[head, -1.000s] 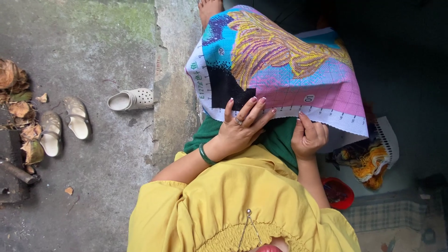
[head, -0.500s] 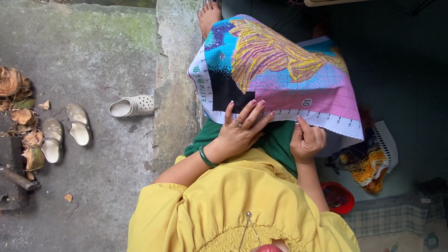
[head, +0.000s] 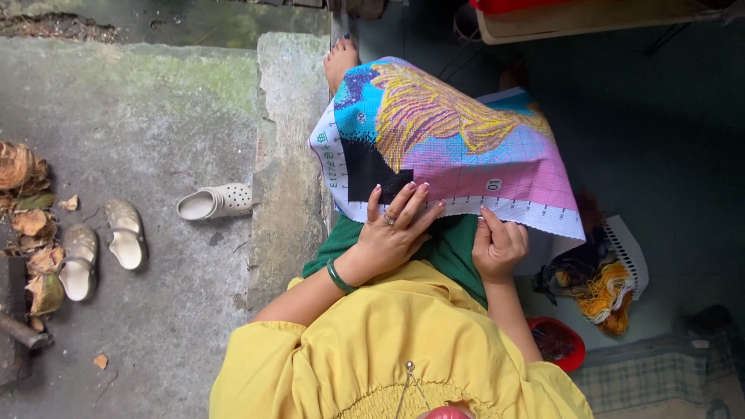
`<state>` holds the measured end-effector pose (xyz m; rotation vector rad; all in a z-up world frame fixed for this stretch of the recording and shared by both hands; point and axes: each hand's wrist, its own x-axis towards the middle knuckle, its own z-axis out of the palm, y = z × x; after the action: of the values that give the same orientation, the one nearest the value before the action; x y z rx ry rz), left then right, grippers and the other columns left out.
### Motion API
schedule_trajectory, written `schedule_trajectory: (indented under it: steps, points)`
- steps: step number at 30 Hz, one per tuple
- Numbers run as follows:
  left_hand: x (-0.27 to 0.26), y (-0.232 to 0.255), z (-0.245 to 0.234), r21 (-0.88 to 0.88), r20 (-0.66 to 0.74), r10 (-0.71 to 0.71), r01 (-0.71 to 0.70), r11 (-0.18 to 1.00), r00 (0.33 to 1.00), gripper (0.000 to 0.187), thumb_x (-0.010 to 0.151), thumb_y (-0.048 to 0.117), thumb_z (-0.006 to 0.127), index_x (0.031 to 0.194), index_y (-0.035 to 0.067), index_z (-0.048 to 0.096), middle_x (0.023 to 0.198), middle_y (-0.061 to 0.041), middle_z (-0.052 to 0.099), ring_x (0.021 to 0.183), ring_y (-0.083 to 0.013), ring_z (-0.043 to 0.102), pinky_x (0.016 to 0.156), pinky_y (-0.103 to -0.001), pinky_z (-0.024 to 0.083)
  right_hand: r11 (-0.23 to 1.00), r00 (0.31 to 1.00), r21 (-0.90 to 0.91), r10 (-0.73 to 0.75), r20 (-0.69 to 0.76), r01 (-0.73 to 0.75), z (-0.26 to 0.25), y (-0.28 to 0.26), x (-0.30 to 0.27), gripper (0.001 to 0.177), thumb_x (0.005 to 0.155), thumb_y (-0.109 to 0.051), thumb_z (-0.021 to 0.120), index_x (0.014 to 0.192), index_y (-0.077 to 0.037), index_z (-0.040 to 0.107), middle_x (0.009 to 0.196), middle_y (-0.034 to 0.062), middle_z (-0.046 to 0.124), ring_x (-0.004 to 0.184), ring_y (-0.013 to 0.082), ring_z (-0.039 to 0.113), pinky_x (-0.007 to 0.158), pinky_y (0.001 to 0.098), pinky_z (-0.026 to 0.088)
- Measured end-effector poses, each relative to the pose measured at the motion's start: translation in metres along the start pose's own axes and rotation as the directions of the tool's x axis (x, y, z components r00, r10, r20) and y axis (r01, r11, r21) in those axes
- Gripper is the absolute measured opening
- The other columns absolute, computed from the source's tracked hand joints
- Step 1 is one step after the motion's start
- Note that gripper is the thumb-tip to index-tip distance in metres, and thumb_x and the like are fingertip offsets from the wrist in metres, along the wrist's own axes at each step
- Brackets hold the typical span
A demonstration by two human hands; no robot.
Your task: A person threads a needle and performs cross-stitch embroidery on a printed canvas.
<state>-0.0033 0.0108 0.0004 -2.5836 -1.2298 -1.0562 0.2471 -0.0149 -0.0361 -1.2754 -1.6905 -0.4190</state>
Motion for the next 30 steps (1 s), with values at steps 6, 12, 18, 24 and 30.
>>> schedule_trajectory:
  steps: [6, 12, 18, 24, 30]
  points:
    - [0.002, -0.001, -0.002, 0.030, -0.006, 0.022, -0.022, 0.999, 1.000, 0.071, 0.087, 0.037, 0.071, 0.154, 0.034, 0.047, 0.164, -0.011, 0.035, 0.154, -0.0291, 0.025, 0.118, -0.067, 0.011, 1.000, 1.000, -0.020, -0.004, 0.006, 0.004, 0.000, -0.001, 0.002, 0.017, 0.096, -0.011, 0.077, 0.111, -0.012, 0.086, 0.066, 0.0059, 0.048, 0.056, 0.0323, 0.051, 0.060, 0.0404, 0.045]
    - [0.000, -0.002, 0.001, 0.036, 0.006, 0.024, -0.024, 0.999, 1.000, 0.071, 0.087, 0.037, 0.072, 0.153, 0.034, 0.047, 0.163, -0.012, 0.035, 0.154, -0.0308, 0.024, 0.117, -0.067, 0.011, 1.000, 1.000, -0.017, 0.012, 0.008, -0.012, 0.000, -0.003, 0.002, 0.017, 0.096, -0.013, 0.077, 0.111, -0.013, 0.086, 0.066, 0.0050, 0.049, 0.056, 0.0317, 0.052, 0.060, 0.0409, 0.046]
    - [0.000, -0.001, 0.000, 0.021, 0.026, 0.018, -0.019, 1.000, 1.000, 0.069, 0.089, 0.036, 0.071, 0.154, 0.033, 0.047, 0.163, -0.014, 0.035, 0.154, -0.0328, 0.022, 0.117, -0.069, 0.010, 1.000, 1.000, -0.021, 0.022, 0.003, -0.022, 0.001, -0.001, -0.001, 0.018, 0.096, -0.013, 0.077, 0.111, -0.013, 0.087, 0.065, 0.0040, 0.048, 0.056, 0.0298, 0.051, 0.061, 0.0394, 0.046]
    - [-0.001, -0.004, 0.001, -0.100, -0.036, 0.014, -0.017, 0.995, 0.999, 0.061, 0.090, 0.033, 0.072, 0.148, 0.031, 0.053, 0.159, -0.013, 0.042, 0.151, -0.0322, 0.030, 0.117, -0.068, 0.010, 1.000, 1.000, -0.022, 0.012, 0.002, -0.012, 0.001, -0.002, -0.001, 0.017, 0.096, -0.012, 0.077, 0.110, -0.012, 0.086, 0.064, 0.0052, 0.048, 0.054, 0.0302, 0.051, 0.061, 0.0396, 0.046]
    - [-0.023, -0.041, -0.001, -0.432, -0.418, -0.306, 0.109, 0.895, 0.855, 0.037, 0.083, 0.016, 0.077, 0.117, 0.009, 0.066, 0.116, -0.009, 0.065, 0.109, -0.0280, 0.061, 0.107, -0.051, 0.027, 1.000, 1.000, -0.007, 0.013, -0.010, -0.013, 0.001, 0.002, -0.003, 0.015, 0.096, -0.013, 0.077, 0.108, -0.013, 0.087, 0.063, 0.0048, 0.048, 0.053, 0.0293, 0.049, 0.060, 0.0379, 0.045]
